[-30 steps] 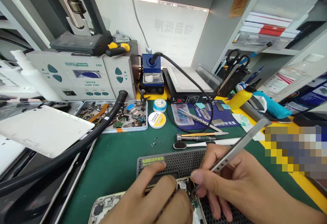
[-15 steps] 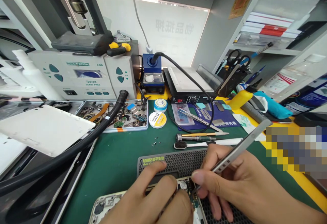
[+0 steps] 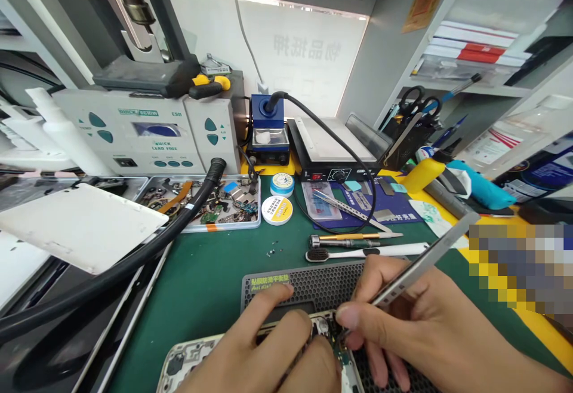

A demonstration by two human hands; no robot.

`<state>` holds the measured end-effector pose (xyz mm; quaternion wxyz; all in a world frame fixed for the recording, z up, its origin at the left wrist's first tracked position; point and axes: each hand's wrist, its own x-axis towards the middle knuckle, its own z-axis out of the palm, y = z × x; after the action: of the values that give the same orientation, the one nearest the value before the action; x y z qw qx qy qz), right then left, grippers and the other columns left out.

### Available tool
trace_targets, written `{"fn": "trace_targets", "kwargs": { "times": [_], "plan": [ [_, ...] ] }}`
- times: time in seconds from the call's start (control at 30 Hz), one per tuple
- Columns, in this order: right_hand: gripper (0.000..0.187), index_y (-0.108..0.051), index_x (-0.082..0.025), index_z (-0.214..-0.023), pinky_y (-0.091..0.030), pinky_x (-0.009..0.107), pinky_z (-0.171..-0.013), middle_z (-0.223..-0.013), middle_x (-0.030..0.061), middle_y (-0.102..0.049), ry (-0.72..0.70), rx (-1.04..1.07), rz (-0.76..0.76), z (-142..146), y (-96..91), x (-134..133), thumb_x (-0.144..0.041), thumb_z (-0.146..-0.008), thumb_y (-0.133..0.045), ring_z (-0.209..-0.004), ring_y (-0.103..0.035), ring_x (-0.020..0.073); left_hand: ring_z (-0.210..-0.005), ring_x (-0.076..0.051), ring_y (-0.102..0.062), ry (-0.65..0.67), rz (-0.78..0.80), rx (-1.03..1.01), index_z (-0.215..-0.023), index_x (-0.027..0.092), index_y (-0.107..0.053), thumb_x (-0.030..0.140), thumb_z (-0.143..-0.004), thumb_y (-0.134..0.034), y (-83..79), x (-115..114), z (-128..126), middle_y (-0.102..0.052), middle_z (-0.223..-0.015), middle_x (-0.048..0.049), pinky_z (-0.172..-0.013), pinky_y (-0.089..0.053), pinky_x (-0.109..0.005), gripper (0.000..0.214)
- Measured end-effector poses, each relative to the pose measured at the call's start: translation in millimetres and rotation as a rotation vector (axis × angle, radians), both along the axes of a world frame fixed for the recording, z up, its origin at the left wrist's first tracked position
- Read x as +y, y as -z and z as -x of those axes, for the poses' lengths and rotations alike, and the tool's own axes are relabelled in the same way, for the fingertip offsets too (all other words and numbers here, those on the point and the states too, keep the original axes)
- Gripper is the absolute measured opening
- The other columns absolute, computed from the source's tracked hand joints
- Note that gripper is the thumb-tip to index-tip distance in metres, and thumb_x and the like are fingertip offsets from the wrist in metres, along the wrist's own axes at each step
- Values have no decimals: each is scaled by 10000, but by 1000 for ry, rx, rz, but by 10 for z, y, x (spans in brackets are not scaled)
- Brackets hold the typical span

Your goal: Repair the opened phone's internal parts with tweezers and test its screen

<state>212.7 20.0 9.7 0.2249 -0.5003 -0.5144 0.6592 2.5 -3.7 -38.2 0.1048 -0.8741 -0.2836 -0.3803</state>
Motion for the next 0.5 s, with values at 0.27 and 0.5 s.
{"fn": "trace_targets", "kwargs": {
  "times": [0.27,0.5],
  "plan": [
    [287,-626,-184,-781,-469,82,-405,-654,-44,-714,-13,-1,-8,29,1,42,-318,-844,-872,-469,-638,60,-672,-130,-590,-12,69,27,-779,186,-637,52,-1039,-477,-22,-6,24,-636,-704,88,-987,-458,-392,334],
    [295,-622,-182,-799,-458,75,-412,-668,-48,-713,0,-20,-4,13,-17,26,-327,-848,-873,-483,-644,55,-732,-126,-609,-4,64,72,-823,200,-656,128,-1034,-520,-65,-14,57,-640,-736,56,-1044,-514,-359,261]
  ]
}}
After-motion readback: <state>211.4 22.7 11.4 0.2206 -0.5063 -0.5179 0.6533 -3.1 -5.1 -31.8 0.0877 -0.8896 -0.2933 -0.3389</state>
